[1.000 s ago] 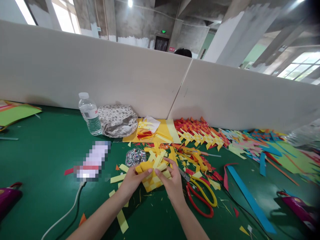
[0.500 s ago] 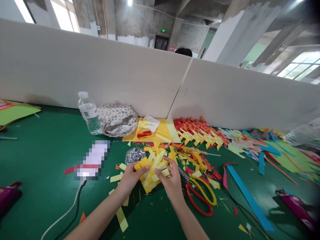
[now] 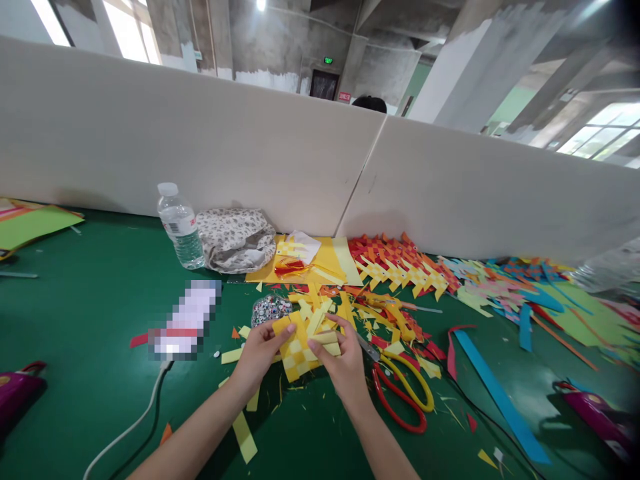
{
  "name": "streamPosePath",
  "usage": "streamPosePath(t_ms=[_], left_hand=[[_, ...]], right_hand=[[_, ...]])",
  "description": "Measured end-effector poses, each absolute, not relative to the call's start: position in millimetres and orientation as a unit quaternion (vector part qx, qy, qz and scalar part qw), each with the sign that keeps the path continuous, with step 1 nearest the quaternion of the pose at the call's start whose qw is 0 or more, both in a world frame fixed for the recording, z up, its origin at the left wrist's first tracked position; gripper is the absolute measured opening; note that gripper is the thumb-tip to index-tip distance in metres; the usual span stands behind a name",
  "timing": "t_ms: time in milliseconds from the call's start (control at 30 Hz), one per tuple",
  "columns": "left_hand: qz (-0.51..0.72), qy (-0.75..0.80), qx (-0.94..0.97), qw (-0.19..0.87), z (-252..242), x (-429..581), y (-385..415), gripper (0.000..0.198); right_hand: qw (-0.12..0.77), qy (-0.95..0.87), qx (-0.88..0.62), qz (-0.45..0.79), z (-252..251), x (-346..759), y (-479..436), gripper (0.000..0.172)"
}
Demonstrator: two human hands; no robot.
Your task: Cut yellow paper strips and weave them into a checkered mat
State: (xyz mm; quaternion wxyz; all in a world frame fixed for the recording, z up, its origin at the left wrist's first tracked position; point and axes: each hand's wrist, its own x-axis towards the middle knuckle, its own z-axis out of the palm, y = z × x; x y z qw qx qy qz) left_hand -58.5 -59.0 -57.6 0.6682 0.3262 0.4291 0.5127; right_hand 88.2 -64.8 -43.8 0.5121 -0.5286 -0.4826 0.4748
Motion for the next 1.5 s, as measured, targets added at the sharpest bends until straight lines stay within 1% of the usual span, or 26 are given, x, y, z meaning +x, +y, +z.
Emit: streamPosePath(t_ms=[200, 367, 533, 633, 733, 800, 933, 1000, 1067, 1200, 1333, 1500], left_hand=[[0.506, 0.448, 0.32, 0.664, -52, -59, -59, 0.032], [0.476, 0.438, 0.337, 0.684, -51, -58, -59, 0.044], [0.477, 0.406, 0.373, 0.684, -53, -59, -59, 0.039], [0.47, 0.377, 0.418, 0.679, -54, -60, -58, 0.034], [0.479, 0.382, 0.43, 0.663, -57, -60, -56, 0.028], [0.49, 0.391, 0.424, 0.653, -60, -60, -55, 0.028], [0.499, 0.406, 0.41, 0.647, -62, -59, -55, 0.037], [0.496, 0.428, 0.414, 0.632, -61, -60, -56, 0.036], [0.494, 0.448, 0.419, 0.616, -58, -61, -57, 0.032], [0.489, 0.473, 0.424, 0.597, -54, -64, -56, 0.027], [0.472, 0.483, 0.438, 0.593, -53, -66, -54, 0.026], [0.469, 0.479, 0.42, 0.612, -51, -65, -54, 0.027]], right_hand=[[0.537, -0.437, -0.532, 0.488, -39, 87, -67, 0.053], [0.553, -0.416, -0.532, 0.488, -37, 87, -68, 0.053], [0.533, -0.463, -0.525, 0.476, -44, 90, -65, 0.054], [0.511, -0.497, -0.534, 0.455, -46, 91, -63, 0.053], [0.496, -0.502, -0.554, 0.442, -44, 91, -64, 0.051], [0.501, -0.487, -0.564, 0.44, -42, 91, -64, 0.049], [0.543, -0.432, -0.574, 0.436, -39, 90, -64, 0.047], [0.555, -0.412, -0.576, 0.436, -39, 91, -63, 0.047], [0.549, -0.404, -0.568, 0.461, -41, 92, -61, 0.046], [0.495, -0.422, -0.538, 0.536, -45, 97, -58, 0.05], [0.449, -0.446, -0.514, 0.579, -44, 99, -55, 0.044], [0.468, -0.391, -0.499, 0.616, -41, 105, -50, 0.043]])
